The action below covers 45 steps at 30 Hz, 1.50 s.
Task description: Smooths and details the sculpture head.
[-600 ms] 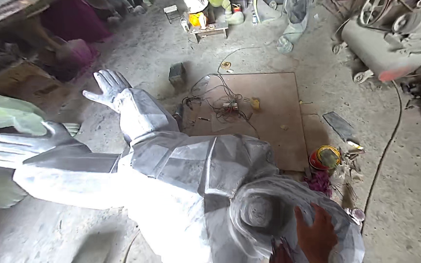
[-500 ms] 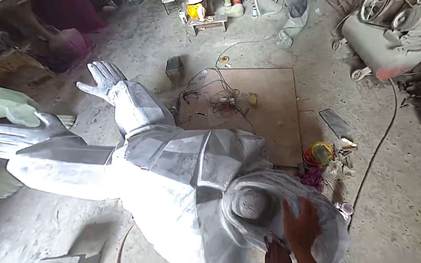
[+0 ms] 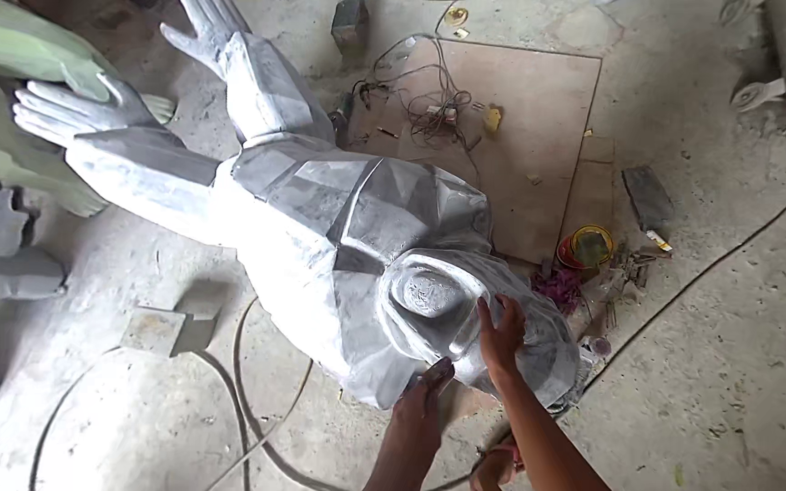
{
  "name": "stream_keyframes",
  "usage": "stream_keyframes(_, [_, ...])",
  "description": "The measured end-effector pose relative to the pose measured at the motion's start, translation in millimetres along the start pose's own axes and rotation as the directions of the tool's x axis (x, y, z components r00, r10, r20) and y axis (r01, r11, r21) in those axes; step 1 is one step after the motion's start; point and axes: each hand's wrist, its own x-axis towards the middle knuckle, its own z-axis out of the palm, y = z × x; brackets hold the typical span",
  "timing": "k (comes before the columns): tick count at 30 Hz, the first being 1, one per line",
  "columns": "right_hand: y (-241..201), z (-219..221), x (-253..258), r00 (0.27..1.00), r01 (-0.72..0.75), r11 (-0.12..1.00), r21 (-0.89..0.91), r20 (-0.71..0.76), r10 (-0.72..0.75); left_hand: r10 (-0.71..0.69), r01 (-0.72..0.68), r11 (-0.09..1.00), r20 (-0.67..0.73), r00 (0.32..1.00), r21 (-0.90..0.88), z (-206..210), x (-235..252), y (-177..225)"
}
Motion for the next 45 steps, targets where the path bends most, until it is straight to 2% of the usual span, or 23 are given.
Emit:
stream_keyframes(2, [3.4,-32.2,-3.1,0.971,0.145,0.986,0.087,0.178,-0.158,0.025,-0.031,0.988,-0.045,0.999,-0.154,3.2,-17.9,-9.2])
stream_keyframes(4, [-3.2,-66.8,-22.7,0.834,0.268,0.952,0.146,0.459,-0.305,0.067,-0.060,0.962,0.017,0.998,-0.266,12.3,-33.4,-9.0])
stream_keyframes(6, [-17.5,-90.9,-40.9,0.538,0.244,0.951,0.187,0.790,-0.294,0.113,-0.094,0.936,0.037,0.993,-0.339,26.1,-36.2,-5.5])
stream_keyframes(8, [-19.5,-100.1,-49.0,0.190,0.081,0.989,0.126,0.972,-0.139,0.154,-0.138,0.903,0.006,0.988,-0.407,33.5,-29.6,-3.3])
stream_keyframes(9, [-17.3,-101.5,-49.0,0.073,-0.020,0.998,0.051,0.996,-0.049,0.176,-0.161,0.886,-0.006,0.984,-0.435,33.4,-23.2,-3.9])
stream_keyframes(11, [-15.2,-98.7,-49.7,-0.005,-0.218,0.974,-0.070,0.998,0.070,0.194,-0.185,0.863,-0.029,0.981,-0.470,32.2,-8.9,-10.5])
stream_keyframes(13, [-19.0,-86.9,-45.7,0.011,-0.282,0.954,-0.104,0.994,0.111,0.166,-0.185,0.814,-0.085,0.982,-0.550,35.8,2.6,-24.0])
stream_keyframes(14, [-22.7,-77.7,-40.6,0.065,-0.213,0.971,-0.109,0.990,0.125,0.141,-0.187,0.768,-0.124,0.982,-0.613,40.4,8.5,-33.3])
stream_keyframes(17, [-37.6,-46.7,-17.3,0.268,0.198,0.967,-0.159,0.958,0.103,-0.032,-0.116,0.588,-0.167,0.985,-0.800,54.1,23.7,-54.5])
stream_keyframes(18, [-46.5,-37.0,-7.5,0.310,0.324,0.923,-0.207,0.945,0.103,-0.098,-0.069,0.592,-0.157,0.983,-0.803,57.7,29.6,-58.9])
stream_keyframes(20, [-68.8,-18.0,8.9,0.386,0.506,0.800,-0.323,0.914,0.124,-0.122,0.017,0.775,-0.123,0.985,-0.631,68.9,40.9,-72.4])
stream_keyframes(22, [-86.1,0.7,19.4,0.455,0.618,0.663,-0.423,0.880,0.138,-0.037,0.042,0.963,0.026,0.999,-0.265,80.5,47.6,-83.1])
stream_keyframes(23, [-92.6,9.8,21.6,0.476,0.651,0.601,-0.464,0.866,0.153,-0.002,0.017,0.992,0.113,0.994,-0.124,85.2,49.9,-87.1])
stream_keyframes(25, [-102.4,27.1,20.8,0.492,0.689,0.504,-0.522,0.846,0.203,-0.022,0.022,1.000,0.123,0.992,0.005,88.0,53.7,-98.3])
stream_keyframes(27, [-105.3,41.4,16.1,0.499,0.729,0.401,-0.554,0.832,0.243,-0.215,0.207,0.973,0.068,0.974,0.102,76.4,60.7,-110.7])
stream_keyframes(29, [-104.8,54.9,12.5,0.496,0.774,0.308,-0.554,0.832,0.250,-0.422,0.411,0.900,0.062,0.904,0.145,54.7,70.9,-117.1])
stream_keyframes(30, [-103.3,61.5,12.7,0.480,0.792,0.288,-0.538,0.841,0.250,-0.429,0.416,0.898,0.071,0.901,0.142,49.7,72.7,-117.8])
stream_keyframes(33, [-95.2,83.5,17.9,0.396,0.819,0.313,-0.481,0.868,0.300,-0.212,0.205,0.977,0.125,0.969,0.062,55.7,67.7,-113.0])
stream_keyframes(35, [-86.5,99.5,22.6,0.364,0.826,0.301,-0.477,0.858,0.362,-0.279,0.280,0.960,0.172,0.945,0.018,62.2,64.5,-110.4])
stream_keyframes(38, [-70.5,119.9,32.9,0.338,0.842,0.260,-0.473,0.838,0.428,-0.453,0.495,0.827,0.205,0.867,-0.266,82.8,58.2,-111.2])
stream_keyframes(40, [-61.9,126.7,39.6,0.322,0.854,0.251,-0.455,0.843,0.430,-0.433,0.472,0.604,0.233,0.871,-0.643,95.1,52.4,-98.8])
stream_keyframes(42, [-59.2,127.4,40.0,0.333,0.868,0.229,-0.441,0.858,0.391,-0.419,0.418,0.395,0.244,0.874,-0.818,99.6,51.4,-77.6])
stream_keyframes(45, [-57.2,119.4,25.0,0.394,0.896,0.106,-0.431,0.882,0.257,-0.553,0.443,0.425,0.161,0.817,-0.789,111.5,59.0,-52.2])
